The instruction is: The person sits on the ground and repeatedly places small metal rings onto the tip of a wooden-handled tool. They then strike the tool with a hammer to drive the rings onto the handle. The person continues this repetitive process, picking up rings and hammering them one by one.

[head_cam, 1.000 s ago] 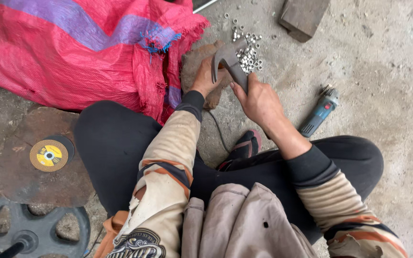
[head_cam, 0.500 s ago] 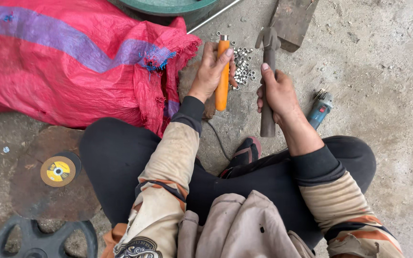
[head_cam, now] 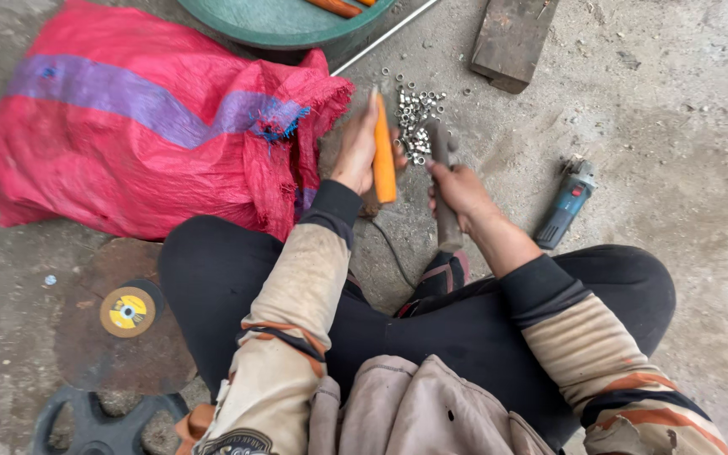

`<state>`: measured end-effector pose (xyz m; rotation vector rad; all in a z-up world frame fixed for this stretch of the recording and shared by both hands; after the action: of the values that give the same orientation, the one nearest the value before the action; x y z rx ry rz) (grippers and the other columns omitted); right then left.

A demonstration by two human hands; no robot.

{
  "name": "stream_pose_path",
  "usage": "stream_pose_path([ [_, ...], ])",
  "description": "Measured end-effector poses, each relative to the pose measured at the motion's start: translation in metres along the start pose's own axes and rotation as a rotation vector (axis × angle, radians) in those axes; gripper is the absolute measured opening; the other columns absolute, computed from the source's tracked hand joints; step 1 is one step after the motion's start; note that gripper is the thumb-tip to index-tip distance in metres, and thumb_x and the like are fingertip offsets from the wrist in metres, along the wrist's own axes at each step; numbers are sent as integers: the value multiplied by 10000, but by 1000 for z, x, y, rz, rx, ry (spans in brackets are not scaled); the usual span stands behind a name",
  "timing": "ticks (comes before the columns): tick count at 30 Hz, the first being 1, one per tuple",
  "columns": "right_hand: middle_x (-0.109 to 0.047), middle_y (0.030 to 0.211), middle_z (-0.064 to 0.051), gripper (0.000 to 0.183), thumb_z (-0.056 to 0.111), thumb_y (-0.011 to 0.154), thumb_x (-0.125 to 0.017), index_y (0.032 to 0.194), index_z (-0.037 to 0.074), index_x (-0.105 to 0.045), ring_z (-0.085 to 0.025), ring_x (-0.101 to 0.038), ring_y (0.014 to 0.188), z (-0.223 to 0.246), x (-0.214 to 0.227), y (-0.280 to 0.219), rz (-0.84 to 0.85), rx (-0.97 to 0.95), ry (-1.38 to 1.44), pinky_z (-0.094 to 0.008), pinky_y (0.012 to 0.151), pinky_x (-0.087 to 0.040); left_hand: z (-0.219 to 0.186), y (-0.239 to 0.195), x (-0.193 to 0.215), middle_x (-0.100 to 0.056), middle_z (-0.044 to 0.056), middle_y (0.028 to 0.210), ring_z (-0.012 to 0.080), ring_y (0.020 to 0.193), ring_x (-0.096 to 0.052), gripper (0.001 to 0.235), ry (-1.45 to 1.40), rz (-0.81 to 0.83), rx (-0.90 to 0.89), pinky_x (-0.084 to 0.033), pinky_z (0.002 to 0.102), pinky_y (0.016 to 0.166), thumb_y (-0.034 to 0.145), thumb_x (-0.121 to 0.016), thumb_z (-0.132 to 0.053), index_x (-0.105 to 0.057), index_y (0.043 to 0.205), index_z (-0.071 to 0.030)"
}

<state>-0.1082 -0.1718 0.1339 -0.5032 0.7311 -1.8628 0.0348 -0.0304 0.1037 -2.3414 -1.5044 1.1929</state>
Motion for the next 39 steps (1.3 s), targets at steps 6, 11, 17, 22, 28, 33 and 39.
stream_pose_path([
  [6, -612, 711, -93, 372, 247, 983, -668, 1023, -115, -595, -184, -578, 507, -53, -24, 43, 75, -31, 15, -349, 443, -502, 89, 74, 122, -551, 140, 892, 295, 737, -608, 191, -149, -179, 209, -593, 529, 681, 1020, -502, -196, -474, 1181, -98],
  [11, -623, 712, -85, 418, 294, 979, -645, 1031, -120, -621, -185, -582, 499, -33, -21, 31, 16, -23, -129, -351, 442, -482, -79, 144, 89, -574, 85, 914, 320, 753, -623, 224, -238, -145, -212, -558, 552, 694, 1012, -540, -308, -515, 1160, -141],
  [17, -634, 812, -115, 419, 312, 993, -628, 1112, -85, -571, -202, -619, 546, -19, -7, 26, -25, -47, -193, -354, 476, -539, -143, 138, 68, -655, 67, 856, 177, 698, -652, 310, 433, -171, -354, -533, 369, 618, 1070, -608, -344, -580, 1073, -35],
  [22, -653, 830, -156, 430, 292, 992, -631, 1069, -132, -621, -241, -642, 584, -90, 17, 71, -114, -203, -201, -389, 496, -544, 4, 181, 152, -682, 47, 701, 150, 537, -632, 150, 741, -98, -230, -506, 326, 465, 958, -616, -161, -702, 933, -40],
  [28, -737, 937, -320, 530, 375, 1023, -588, 1045, -147, -677, -381, -761, 812, -168, 53, 125, -190, -180, -568, -477, 713, -583, -25, 119, 294, -748, 105, 808, 248, 764, -698, 137, 1160, -501, -829, -540, 403, 669, 852, -605, -43, -740, 827, -33],
  [33, -674, 1072, -392, 678, 437, 1052, -565, 1281, -196, -487, -495, -680, 1036, -210, 50, 177, -283, -59, -917, -530, 897, -549, -20, 92, 359, -741, 164, 930, 332, 890, -688, 163, 1448, -731, -540, -536, 454, 762, 849, -626, -127, -754, 908, -47],
  [39, -613, 1219, -355, 792, 505, 967, -548, 1321, -180, -365, -497, -640, 1104, -219, 30, 186, -150, -111, -1135, -561, 919, -511, 15, 95, 382, -732, 234, 1076, 432, 1041, -676, 260, 1794, -498, -203, -532, 516, 874, 845, -651, -228, -772, 1006, -64],
])
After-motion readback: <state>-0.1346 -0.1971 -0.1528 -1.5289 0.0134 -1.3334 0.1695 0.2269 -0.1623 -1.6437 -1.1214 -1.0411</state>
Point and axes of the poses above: each hand's wrist, its own y-axis towards the middle knuckle, its own x-axis out of the back of the hand, z = x × y, the point moved 7 cm from there along y, towards the middle knuckle
